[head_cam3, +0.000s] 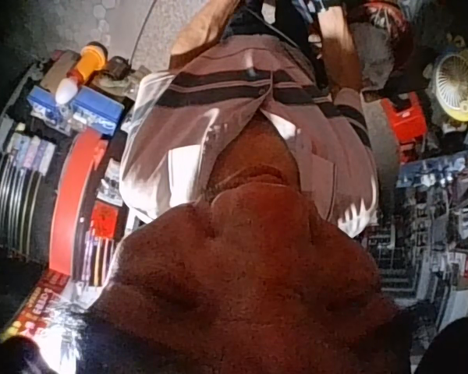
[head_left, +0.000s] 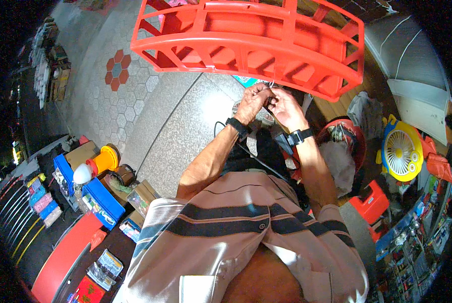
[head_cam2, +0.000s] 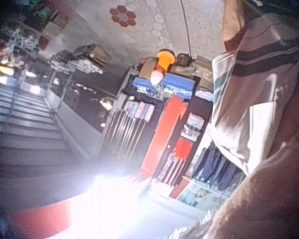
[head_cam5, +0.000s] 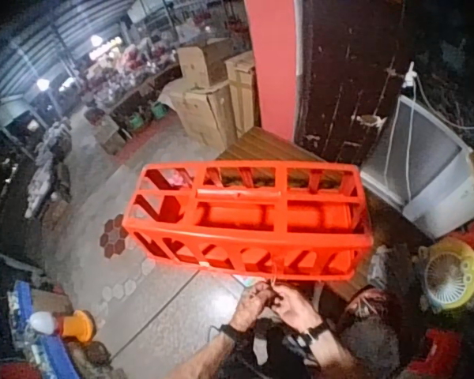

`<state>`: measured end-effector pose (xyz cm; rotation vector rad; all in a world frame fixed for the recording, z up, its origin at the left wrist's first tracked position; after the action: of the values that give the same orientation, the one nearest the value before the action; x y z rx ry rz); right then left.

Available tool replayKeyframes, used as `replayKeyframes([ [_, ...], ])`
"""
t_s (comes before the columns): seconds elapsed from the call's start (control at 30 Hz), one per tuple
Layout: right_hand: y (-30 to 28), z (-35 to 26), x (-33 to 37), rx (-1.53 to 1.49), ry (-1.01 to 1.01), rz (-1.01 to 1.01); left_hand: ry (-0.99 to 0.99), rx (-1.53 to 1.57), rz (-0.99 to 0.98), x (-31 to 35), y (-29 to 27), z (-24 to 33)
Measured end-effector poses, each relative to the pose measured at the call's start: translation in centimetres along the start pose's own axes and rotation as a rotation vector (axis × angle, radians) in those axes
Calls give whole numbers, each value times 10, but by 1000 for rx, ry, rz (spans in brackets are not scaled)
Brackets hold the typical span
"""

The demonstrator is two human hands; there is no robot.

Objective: The person assembles a red plastic rack by inserting white zip ties through its frame and tightening them. The person repeatedly picks up zip ties, threads them through the rack, and pulls them tight to secure the structure.

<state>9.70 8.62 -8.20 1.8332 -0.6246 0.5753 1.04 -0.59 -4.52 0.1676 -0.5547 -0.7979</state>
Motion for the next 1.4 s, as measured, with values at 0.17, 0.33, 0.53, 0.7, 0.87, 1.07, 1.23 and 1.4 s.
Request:
replayKeyframes([
  [0.17,-3,-2,1,33,-19,25,15,31,15,1,5,-12],
  [0.33,-7,-10,-11,71,-277,144,-2,33,-8,12,14,-18],
  [0.53,-15,-7,-4,143,-144,143,-128,39,-12,31,9,-14],
  [0.7,-9,-10,3,250,-170,82,-195,-93,-115,23,1,-2],
  [0.87,-4,-17,10,354,-227,135,-138,-71,-129,2,6,-1],
  [1.07,-5,-16,3,244,-179,266,-115,-30,-123,1,9,-9],
  [1.23,-8,-11,6,242,-203,169,-130,61,-101,2,-1,1],
  [1.4,-3,-9,10,313,-152,44,-180,58,-74,2,0,1],
])
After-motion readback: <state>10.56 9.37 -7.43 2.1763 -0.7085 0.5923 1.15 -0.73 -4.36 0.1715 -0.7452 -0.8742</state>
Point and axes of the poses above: each hand's wrist, its own x-axis away from the middle knuckle, its own y-axis out of the palm, z = x × y, the point moved 3 cm from there along -x, towards the middle knuckle, and after that the axes turned 2 degrees about y, right-handed, at the moved point
